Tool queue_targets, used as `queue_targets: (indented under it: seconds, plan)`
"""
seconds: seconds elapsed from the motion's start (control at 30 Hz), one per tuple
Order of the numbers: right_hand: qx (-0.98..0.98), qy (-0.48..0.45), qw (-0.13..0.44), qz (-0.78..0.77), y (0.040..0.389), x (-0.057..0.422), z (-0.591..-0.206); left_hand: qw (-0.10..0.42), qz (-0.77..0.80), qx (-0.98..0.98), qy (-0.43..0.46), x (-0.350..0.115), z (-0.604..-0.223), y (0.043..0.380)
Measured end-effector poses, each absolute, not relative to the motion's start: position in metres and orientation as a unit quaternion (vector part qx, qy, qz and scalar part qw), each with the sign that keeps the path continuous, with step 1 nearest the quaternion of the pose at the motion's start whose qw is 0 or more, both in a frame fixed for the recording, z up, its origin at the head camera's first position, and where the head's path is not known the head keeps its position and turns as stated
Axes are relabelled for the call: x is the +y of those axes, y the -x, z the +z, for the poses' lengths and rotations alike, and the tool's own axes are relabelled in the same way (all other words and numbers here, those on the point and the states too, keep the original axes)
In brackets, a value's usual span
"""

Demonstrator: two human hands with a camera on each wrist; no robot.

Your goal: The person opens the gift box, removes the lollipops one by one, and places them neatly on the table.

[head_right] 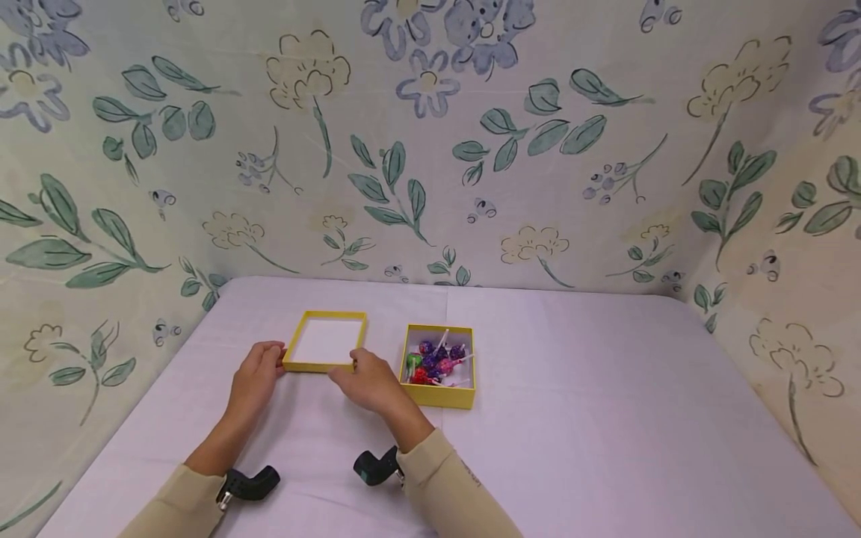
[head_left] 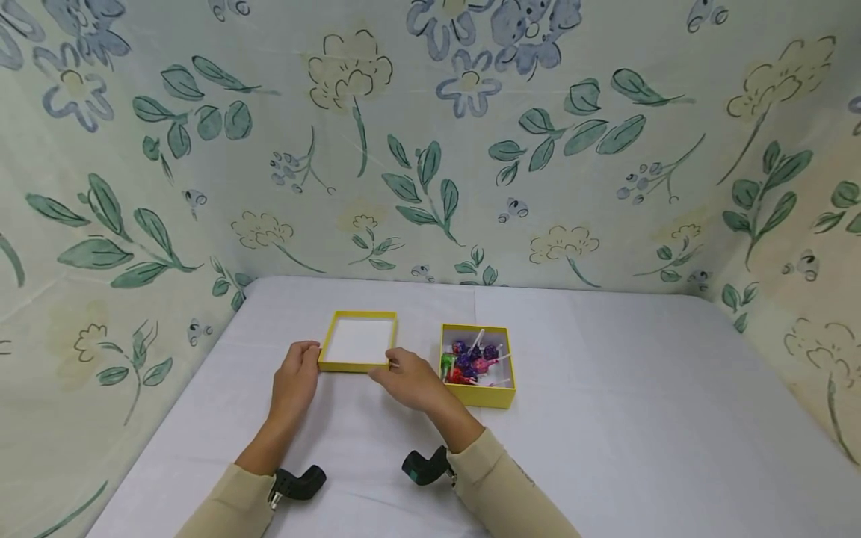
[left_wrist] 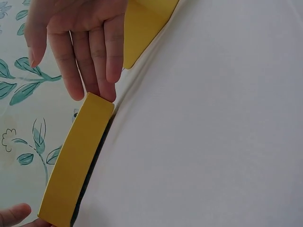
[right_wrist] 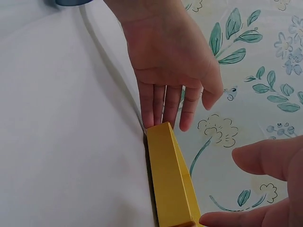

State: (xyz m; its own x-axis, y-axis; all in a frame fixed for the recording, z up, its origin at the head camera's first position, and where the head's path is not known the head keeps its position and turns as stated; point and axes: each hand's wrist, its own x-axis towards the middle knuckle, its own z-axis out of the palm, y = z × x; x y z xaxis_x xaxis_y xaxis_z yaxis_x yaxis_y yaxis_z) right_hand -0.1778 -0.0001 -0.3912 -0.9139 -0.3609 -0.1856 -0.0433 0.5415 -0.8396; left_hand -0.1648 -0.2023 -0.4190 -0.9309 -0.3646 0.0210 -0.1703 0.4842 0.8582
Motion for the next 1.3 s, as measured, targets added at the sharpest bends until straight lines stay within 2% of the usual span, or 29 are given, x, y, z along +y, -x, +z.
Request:
queue_targets:
  seconds: [0.7, 1.3]
  plan:
    - [0.863, 0.124, 0.178, -0.456, 0.179, 0.002, -0.392, 0.093, -0.481, -0.857, -0.157, -0.201, -0.425, 0.166]
    - [0.853, 0.132, 0.145, -0.484, 0.174, 0.012, -0.368, 0.174, -0.489, -0.850, -0.089, -0.184, -0.406, 0.164]
